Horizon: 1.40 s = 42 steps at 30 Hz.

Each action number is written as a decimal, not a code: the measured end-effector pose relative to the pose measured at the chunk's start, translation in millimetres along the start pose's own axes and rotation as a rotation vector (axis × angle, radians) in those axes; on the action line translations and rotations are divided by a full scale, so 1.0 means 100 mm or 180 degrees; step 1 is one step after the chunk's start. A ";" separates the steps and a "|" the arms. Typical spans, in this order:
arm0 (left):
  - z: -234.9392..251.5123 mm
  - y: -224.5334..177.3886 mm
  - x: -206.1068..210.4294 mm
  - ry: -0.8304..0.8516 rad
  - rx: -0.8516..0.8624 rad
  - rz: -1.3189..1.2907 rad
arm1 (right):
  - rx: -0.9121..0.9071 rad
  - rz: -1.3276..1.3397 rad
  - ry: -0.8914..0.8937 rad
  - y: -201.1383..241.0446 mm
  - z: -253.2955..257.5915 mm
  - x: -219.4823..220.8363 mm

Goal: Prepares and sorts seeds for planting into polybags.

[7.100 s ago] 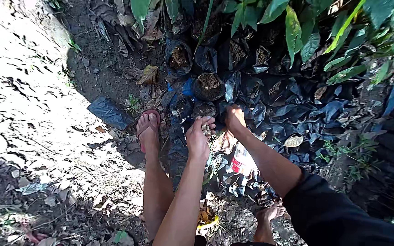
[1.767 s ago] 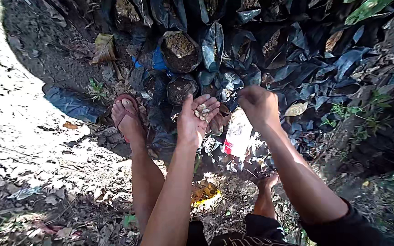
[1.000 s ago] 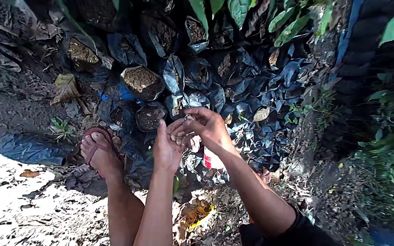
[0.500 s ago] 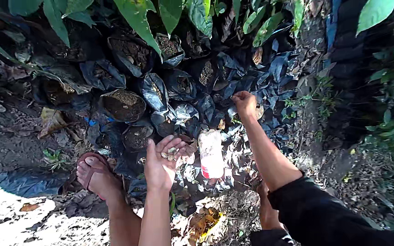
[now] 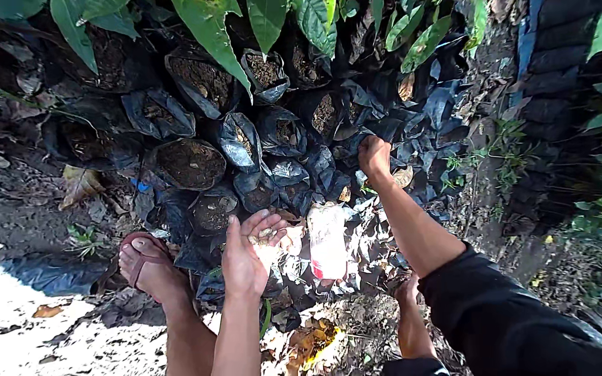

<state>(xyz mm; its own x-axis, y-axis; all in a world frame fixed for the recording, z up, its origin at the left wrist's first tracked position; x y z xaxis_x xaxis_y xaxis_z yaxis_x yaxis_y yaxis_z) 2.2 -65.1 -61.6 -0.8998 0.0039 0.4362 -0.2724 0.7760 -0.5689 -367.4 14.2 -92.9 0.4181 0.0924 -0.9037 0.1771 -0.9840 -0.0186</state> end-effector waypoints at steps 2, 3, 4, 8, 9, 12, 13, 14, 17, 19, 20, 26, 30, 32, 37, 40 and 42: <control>0.01 0.01 -0.01 -0.0002 0.0006 0.0033 | -0.0019 -0.0057 -0.0003 0.04 0.04 0.04; 0.01 0.03 0.00 0.0004 -0.0015 0.0055 | 0.0043 -0.0123 0.0028 0.04 0.06 0.06; 0.01 0.05 0.01 0.0027 -0.0021 0.0066 | 0.0150 -0.0226 0.0079 0.02 0.10 0.06; 0.00 0.01 0.05 0.0058 0.0013 0.0145 | 0.0544 -0.0527 0.0421 0.04 0.21 -0.04; 0.02 -0.01 0.06 0.0069 0.0022 0.0104 | 0.0474 -0.0540 0.0488 0.05 0.19 -0.05; 0.04 0.00 0.03 -0.0066 -0.0009 -0.0099 | 0.0003 -0.0540 0.0508 0.03 0.09 0.01; 0.02 0.02 0.01 -0.0062 -0.0029 -0.0147 | -0.0195 -0.0646 0.0448 0.01 0.04 0.07; 0.01 0.03 -0.01 -0.0011 -0.0017 -0.0165 | -0.0386 -0.0788 0.0412 -0.02 -0.01 0.15; 0.01 0.02 -0.03 0.0097 0.0026 -0.0175 | -0.0711 -0.1226 0.0363 -0.07 -0.07 0.23; 0.00 0.02 -0.02 0.0086 0.0002 -0.0195 | -0.0668 -0.1017 0.0450 0.01 -0.31 0.06; 0.00 0.02 -0.02 0.0070 -0.0020 -0.0208 | -0.0749 -0.0698 0.0419 0.13 -0.57 -0.07; -0.03 0.06 0.01 0.0238 -0.0114 -0.0201 | -0.2130 0.1016 0.0873 0.77 -2.49 -0.16; -0.04 0.08 0.05 0.0399 -0.0076 -0.0006 | -0.2005 0.0962 0.1045 0.87 -2.63 0.22; -0.06 0.06 0.04 0.0474 -0.0042 0.0087 | -0.1977 0.0900 0.1075 0.88 -2.64 0.33; -0.04 0.14 0.13 0.0305 -0.0039 0.0361 | -0.1708 0.1005 0.1535 0.75 -2.48 0.26; 0.01 0.21 0.16 0.0231 -0.0036 0.0124 | -0.1241 0.1311 0.1316 0.49 -2.04 -0.07; 0.02 0.27 0.17 0.0249 -0.0066 0.0080 | -0.0952 0.1527 0.0821 0.16 -1.52 -0.34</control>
<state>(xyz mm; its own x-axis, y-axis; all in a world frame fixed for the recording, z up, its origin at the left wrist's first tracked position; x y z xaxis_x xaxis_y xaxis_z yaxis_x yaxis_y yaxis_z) -21.0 -45.5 -71.3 -0.8768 0.0721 0.4755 -0.2422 0.7879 -0.5662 -243.6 18.1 2.9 0.7082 -0.2791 -0.6485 0.1424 -0.8432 0.5184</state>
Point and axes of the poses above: each hand's wrist, its own z-axis towards the middle knuckle, its own x-axis out of the palm, y = z × x, the point moved 7 cm from there along z, towards the middle knuckle, and after that the axes turned 14 degrees about x, right-handed, at the moved point
